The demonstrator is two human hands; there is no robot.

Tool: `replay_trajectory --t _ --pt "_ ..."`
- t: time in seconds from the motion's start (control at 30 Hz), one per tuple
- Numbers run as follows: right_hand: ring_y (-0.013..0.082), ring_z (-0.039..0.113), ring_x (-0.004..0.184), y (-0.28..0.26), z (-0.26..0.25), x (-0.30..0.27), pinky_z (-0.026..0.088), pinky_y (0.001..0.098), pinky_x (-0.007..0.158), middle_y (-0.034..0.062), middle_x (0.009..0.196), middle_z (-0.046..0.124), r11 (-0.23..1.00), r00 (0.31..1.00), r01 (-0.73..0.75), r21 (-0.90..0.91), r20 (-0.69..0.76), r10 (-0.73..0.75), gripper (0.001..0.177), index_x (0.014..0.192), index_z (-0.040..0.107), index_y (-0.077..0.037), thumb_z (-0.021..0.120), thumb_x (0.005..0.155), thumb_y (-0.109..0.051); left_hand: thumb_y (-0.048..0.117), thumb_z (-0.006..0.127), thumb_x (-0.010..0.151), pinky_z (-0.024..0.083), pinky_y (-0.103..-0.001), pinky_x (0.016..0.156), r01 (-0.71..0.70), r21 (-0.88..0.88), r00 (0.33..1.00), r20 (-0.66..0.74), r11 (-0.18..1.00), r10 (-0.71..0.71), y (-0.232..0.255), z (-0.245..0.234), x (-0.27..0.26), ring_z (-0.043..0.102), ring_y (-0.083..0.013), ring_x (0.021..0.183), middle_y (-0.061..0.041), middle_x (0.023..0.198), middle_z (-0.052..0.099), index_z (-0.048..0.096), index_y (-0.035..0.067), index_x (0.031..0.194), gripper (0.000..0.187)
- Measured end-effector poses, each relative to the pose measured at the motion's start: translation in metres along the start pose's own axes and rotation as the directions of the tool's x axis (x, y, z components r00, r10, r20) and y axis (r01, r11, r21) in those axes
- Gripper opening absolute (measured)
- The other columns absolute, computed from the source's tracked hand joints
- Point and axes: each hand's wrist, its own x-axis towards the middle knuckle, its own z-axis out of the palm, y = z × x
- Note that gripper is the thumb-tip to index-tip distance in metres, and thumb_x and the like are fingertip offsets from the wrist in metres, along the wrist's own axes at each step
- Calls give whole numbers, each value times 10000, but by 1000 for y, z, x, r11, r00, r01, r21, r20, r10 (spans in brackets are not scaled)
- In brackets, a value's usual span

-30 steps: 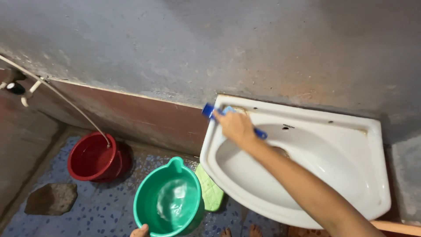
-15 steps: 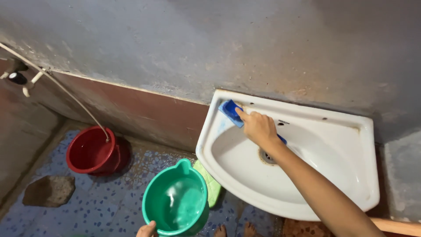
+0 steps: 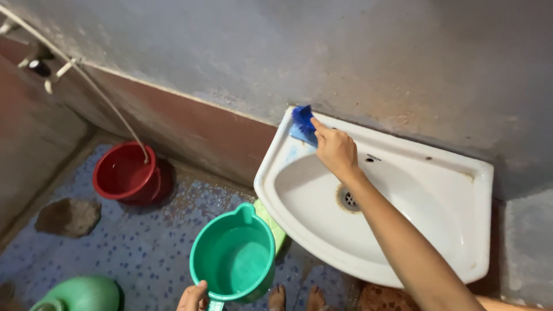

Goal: Cleaning a wall-mounted porcelain sink using a brush, soap, and water from a plastic mug.

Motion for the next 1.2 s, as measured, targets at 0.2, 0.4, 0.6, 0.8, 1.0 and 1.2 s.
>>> replay_trajectory --t 0.2,0.4,0.6,0.8,1.0,1.2 --pt "320 694 644 -67 -14 -45 540 450 541 88 830 736 838 802 544 45 267 -535 525 1242 734 -358 617 781 -133 73 665 916 444 -270 561 -191 -1 979 -73 982 191 -5 -16 -16 556 -148 585 -89 656 602 680 7 791 142" --pt "261 700 615 -113 36 -74 517 410 476 82 714 690 591 610 785 -186 404 -682 178 992 779 -193 631 893 -191 104 598 908 462 -384 452 19 -18 986 -166 1000 -22 124 52 -76 567 -261 505 -193 686 635 656 -40 948 161" --pt "271 707 647 -106 33 -113 510 429 503 69 675 707 483 469 855 -188 679 -566 190 687 738 -144 627 839 -170 126 566 979 497 -381 505 -479 160 866 -73 863 494 126 55 -51 622 -279 616 -231 848 636 616 -40 1089 206" --pt "228 606 589 -160 83 -114 408 363 469 73 623 687 174 584 777 -605 590 -557 250 623 718 -116 606 820 -221 115 502 976 442 -412 323 20 -102 1000 -21 995 -22 133 20 -47 567 -302 335 -289 726 688 605 -64 968 206" --pt "135 478 524 -140 11 -203 324 288 409 5 597 499 -89 529 790 -607 748 -400 267 706 711 -99 580 934 -149 129 487 983 427 -423 311 128 -143 992 19 981 -126 164 23 -48 557 -312 325 -301 733 669 573 -92 981 237" --pt "78 426 471 -123 3 -220 300 240 366 -46 546 447 71 642 704 -706 591 -489 319 814 745 -39 553 990 -223 117 518 912 302 -383 232 115 -172 993 33 978 -111 238 67 -70 427 -263 245 -178 638 596 587 -29 862 170"
